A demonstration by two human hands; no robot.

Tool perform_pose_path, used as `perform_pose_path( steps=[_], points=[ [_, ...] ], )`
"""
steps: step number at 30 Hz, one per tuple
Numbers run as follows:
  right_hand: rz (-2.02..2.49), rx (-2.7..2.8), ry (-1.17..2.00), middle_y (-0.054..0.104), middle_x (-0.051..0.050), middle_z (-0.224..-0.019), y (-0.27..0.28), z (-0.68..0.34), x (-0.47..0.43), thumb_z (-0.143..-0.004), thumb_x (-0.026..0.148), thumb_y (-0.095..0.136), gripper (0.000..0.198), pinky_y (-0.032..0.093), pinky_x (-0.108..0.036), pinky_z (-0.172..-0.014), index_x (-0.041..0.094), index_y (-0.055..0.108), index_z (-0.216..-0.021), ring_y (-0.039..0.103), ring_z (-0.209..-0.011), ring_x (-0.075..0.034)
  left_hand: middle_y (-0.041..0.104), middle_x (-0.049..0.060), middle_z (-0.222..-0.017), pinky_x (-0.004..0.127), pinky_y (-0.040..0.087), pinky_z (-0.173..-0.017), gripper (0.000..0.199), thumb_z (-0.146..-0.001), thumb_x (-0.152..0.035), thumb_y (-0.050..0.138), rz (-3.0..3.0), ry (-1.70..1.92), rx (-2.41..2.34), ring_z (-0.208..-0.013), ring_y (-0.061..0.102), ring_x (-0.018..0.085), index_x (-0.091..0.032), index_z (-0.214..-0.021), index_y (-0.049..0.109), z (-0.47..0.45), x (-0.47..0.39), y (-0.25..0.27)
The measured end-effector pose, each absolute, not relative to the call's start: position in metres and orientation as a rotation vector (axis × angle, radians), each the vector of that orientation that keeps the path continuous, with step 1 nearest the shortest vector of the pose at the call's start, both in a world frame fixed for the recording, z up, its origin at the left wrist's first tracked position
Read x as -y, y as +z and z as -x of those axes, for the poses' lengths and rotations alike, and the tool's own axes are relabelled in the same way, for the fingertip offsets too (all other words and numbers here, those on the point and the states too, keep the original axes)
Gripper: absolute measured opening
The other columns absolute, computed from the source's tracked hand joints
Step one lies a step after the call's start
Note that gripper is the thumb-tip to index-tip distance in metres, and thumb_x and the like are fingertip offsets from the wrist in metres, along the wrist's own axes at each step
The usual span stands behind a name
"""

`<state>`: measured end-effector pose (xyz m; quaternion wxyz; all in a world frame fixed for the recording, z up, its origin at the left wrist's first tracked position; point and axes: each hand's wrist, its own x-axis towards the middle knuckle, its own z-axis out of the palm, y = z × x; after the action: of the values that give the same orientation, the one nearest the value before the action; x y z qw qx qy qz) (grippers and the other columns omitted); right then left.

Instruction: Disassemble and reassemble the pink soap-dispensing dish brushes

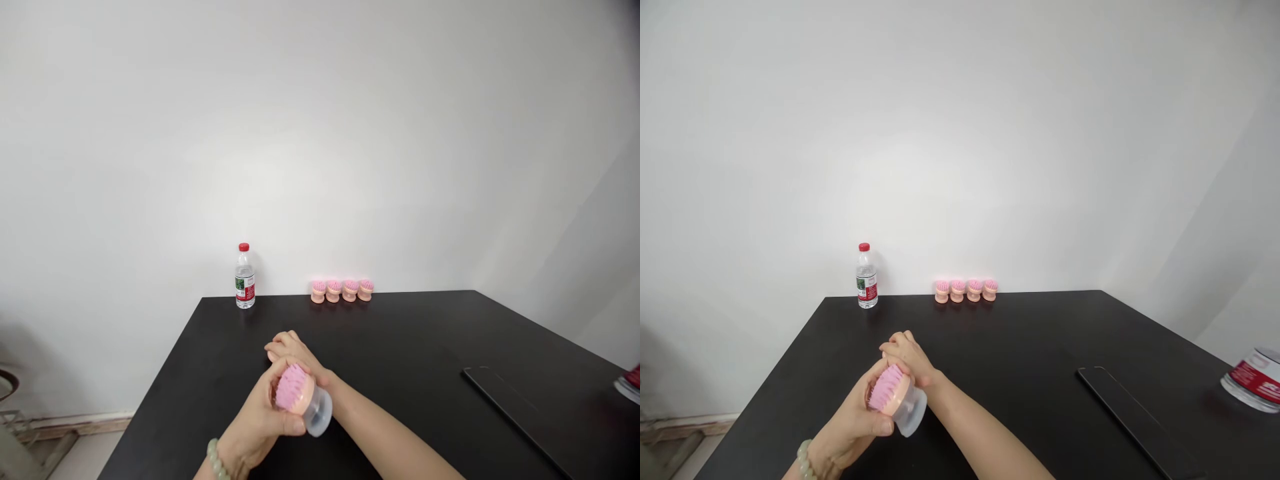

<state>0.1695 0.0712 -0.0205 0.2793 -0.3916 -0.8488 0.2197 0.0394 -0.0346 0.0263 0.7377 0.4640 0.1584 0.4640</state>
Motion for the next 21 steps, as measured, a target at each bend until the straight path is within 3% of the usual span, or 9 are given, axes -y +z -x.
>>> perform_pose_path(
  steps=[6,10,17,21],
  points=[
    [1.077,1.915,0.595,0.059,-0.008,-0.112,-0.006,-0.223,-0.034,-0.093,0.023,0.056,0.029,0.056,-0.036,-0.084,0.023,0.059,-0.122,0.062,-0.099,-0.021,0.069,0.005,-0.101,0.027,0.048,-0.079,0.054,-0.054,-0.022,0.094,-0.822,1.205,-0.400,-0.090,0.062,0.018,-0.022,-0.102,0.069,-0.042,0.034,0.023],
    [0.744,1.572,0.797,0.060,-0.006,-0.106,0.010,-0.245,0.005,-0.095,0.034,0.061,0.028,0.058,-0.033,-0.078,0.025,0.058,-0.120,0.067,-0.091,-0.020,0.068,0.005,-0.102,0.030,0.049,-0.088,0.049,-0.058,-0.021,0.092,-0.711,1.216,-0.414,-0.097,0.064,0.020,-0.022,-0.101,0.069,-0.048,0.034,0.016],
    [0.630,1.808,0.330,0.061,-0.010,-0.113,0.025,-0.235,0.037,-0.093,0.046,0.064,0.041,0.057,-0.036,-0.082,0.025,0.059,-0.128,0.064,-0.092,-0.022,0.067,0.003,-0.093,0.028,0.049,-0.083,0.045,-0.064,-0.025,0.090,-0.831,1.183,-0.450,-0.089,0.062,0.017,-0.022,-0.100,0.065,-0.053,0.034,0.014],
    [0.653,1.831,0.254,0.062,-0.010,-0.112,0.027,-0.234,0.040,-0.094,0.051,0.060,0.044,0.057,-0.035,-0.084,0.024,0.058,-0.129,0.064,-0.095,-0.023,0.067,0.003,-0.094,0.026,0.048,-0.078,0.057,-0.059,-0.026,0.093,-0.846,1.211,-0.507,-0.085,0.061,0.017,-0.025,-0.108,0.063,-0.053,0.035,0.012]
  ],
)
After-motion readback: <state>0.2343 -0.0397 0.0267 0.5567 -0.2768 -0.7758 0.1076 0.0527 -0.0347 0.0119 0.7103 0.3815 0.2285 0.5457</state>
